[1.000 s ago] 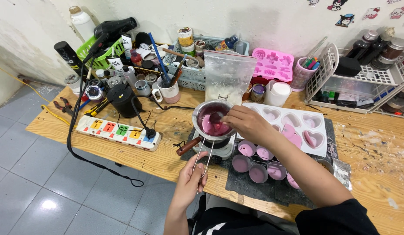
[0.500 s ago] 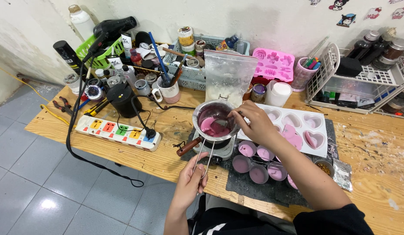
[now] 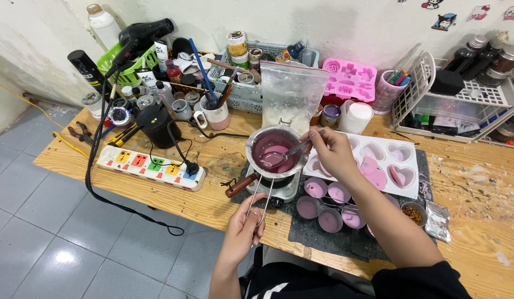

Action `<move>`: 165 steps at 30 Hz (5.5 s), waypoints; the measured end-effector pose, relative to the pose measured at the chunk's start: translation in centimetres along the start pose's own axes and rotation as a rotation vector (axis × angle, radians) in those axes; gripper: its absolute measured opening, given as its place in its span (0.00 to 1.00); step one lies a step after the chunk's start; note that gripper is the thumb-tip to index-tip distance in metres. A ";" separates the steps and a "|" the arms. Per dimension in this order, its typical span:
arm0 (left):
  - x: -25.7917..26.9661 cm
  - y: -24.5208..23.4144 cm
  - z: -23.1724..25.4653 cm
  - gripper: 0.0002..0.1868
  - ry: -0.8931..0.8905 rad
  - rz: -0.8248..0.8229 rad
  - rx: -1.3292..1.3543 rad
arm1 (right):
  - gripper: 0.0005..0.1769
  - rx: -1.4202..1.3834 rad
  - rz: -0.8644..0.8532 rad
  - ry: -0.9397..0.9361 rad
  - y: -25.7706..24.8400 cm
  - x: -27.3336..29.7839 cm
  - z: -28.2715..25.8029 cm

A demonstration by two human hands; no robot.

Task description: Stirring melted wax in a pot and pouring it into silicone heart-shaped molds.

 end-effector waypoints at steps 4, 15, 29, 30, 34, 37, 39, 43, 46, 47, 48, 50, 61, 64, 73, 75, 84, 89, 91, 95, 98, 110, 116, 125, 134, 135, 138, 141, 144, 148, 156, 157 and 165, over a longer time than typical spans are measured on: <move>0.0 0.1 -0.3 0.26 0.015 -0.012 0.028 | 0.16 -0.027 0.025 -0.021 -0.8 0.4 -0.9; -0.1 -0.1 -0.6 0.25 0.003 -0.003 0.034 | 0.11 0.137 -0.040 -0.185 -0.1 3.2 -6.9; 0.0 -0.1 -0.5 0.25 -0.016 0.005 0.016 | 0.08 0.328 0.001 -0.436 -0.2 2.6 -8.1; 0.0 -0.1 -0.5 0.25 -0.008 0.001 0.023 | 0.07 0.361 0.000 -0.448 0.0 2.6 -8.2; 0.0 -0.1 -0.5 0.25 -0.025 0.004 0.008 | 0.06 0.442 -0.053 -0.534 1.2 2.9 -9.2; 0.1 -0.1 -0.4 0.25 -0.016 -0.001 0.020 | 0.07 0.555 -0.129 -0.562 2.3 3.0 -9.4; 0.0 0.0 -0.3 0.26 -0.008 -0.006 0.012 | 0.09 0.621 -0.162 -0.669 3.1 3.7 -10.4; 0.0 0.0 -0.5 0.26 0.009 -0.011 0.027 | 0.11 0.636 -0.163 -0.726 3.0 4.2 -11.1; 0.0 0.0 -0.5 0.25 -0.001 -0.011 0.022 | 0.12 0.626 -0.133 -0.749 2.5 4.8 -11.9; 0.0 0.0 -0.5 0.25 0.004 -0.012 0.029 | 0.15 0.622 -0.149 -0.748 2.4 5.0 -12.0; 0.0 0.0 -0.5 0.25 0.008 -0.014 0.036 | 0.17 0.618 -0.166 -0.748 2.3 5.3 -12.1; 0.0 0.0 -0.5 0.25 0.004 -0.013 0.038 | 0.17 0.647 -0.234 -0.775 3.4 6.0 -11.7; -0.1 0.2 -0.6 0.24 -0.010 -0.002 0.035 | 0.26 0.750 -0.449 -0.875 7.4 10.3 -11.3; -0.1 0.1 -0.8 0.25 -0.009 -0.001 0.032 | 0.24 0.699 -0.428 -0.857 7.2 10.5 -11.4; -0.1 0.2 -0.6 0.24 -0.025 0.004 0.006 | 0.28 0.606 -0.292 -0.777 1.1 10.2 -12.7; -0.1 0.2 -0.3 0.24 -0.002 0.005 0.017 | 0.21 0.632 -0.124 -0.591 -2.6 9.4 -11.8; -0.2 0.1 -0.9 0.23 0.010 0.002 0.030 | 0.21 0.984 -0.428 0.170 -6.0 12.8 3.4; -0.3 0.1 -1.0 0.24 -0.011 0.012 0.036 | 0.16 1.009 -0.380 0.199 -6.4 13.9 4.9; -0.2 0.1 -1.0 0.23 -0.016 0.011 0.040 | 0.15 1.015 -0.360 0.168 -6.5 14.0 4.8; -0.2 0.2 -0.8 0.24 -0.019 0.006 0.036 | 0.11 0.897 -0.269 0.070 -7.9 13.2 4.5; -0.2 0.2 -0.9 0.24 -0.015 0.001 0.043 | 0.10 0.768 -0.168 -0.001 -8.3 11.1 0.3; -0.2 0.3 -0.7 0.25 0.017 -0.013 0.046 | 0.06 0.949 -0.337 -0.568 2.3 -0.3 -9.5; -0.2 0.3 -0.5 0.25 0.007 -0.013 0.043 | 0.07 1.043 -0.478 -0.613 6.0 -1.0 -7.6; -0.2 0.3 -0.7 0.24 0.015 -0.017 0.052 | 0.06 1.017 -0.514 -0.584 6.6 -1.7 -5.8; -0.2 0.4 -0.8 0.24 0.026 -0.030 0.070 | 0.04 0.927 -0.411 -0.636 3.9 -1.1 -8.7; -0.2 0.4 -0.7 0.24 0.029 -0.032 0.073 | 0.04 0.899 -0.396 -0.603 3.2 -1.2 -8.8; -0.2 0.3 -0.9 0.24 0.014 -0.022 0.065 | 0.05 0.846 -0.354 -0.622 1.4 -0.4 -10.0; -0.3 0.2 -1.3 0.24 -0.016 -0.013 0.044 | 0.06 0.884 -0.307 -0.567 -0.5 0.0 -10.2; -0.3 0.2 -1.3 0.24 -0.010 -0.010 0.012 | 0.07 0.822 -0.274 -0.580 -2.3 0.6 -10.2; -0.4 0.2 -1.1 0.24 -0.002 0.001 -0.011 | 0.06 0.820 -0.245 -0.552 -3.3 1.2 -9.6; -0.2 0.2 -0.9 0.23 0.005 0.013 -0.001 | 0.05 0.728 -0.185 -0.550 -4.3 1.9 -8.8; -0.2 0.3 -0.8 0.23 0.005 0.012 -0.001 | 0.05 0.728 -0.184 -0.550 -4.3 1.9 -8.6; -0.2 0.4 -1.0 0.24 -0.022 0.007 0.024 | 0.06 0.631 -0.069 -0.479 -7.1 3.3 -7.7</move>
Point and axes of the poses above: each hand's wrist, its own x-axis away from the middle knuckle, its own y-axis out of the palm, z = x × y, the point moved 10 cm from there along -x, towards the middle knuckle, and after that the axes turned 12 degrees about -x, right-handed, at the moved point
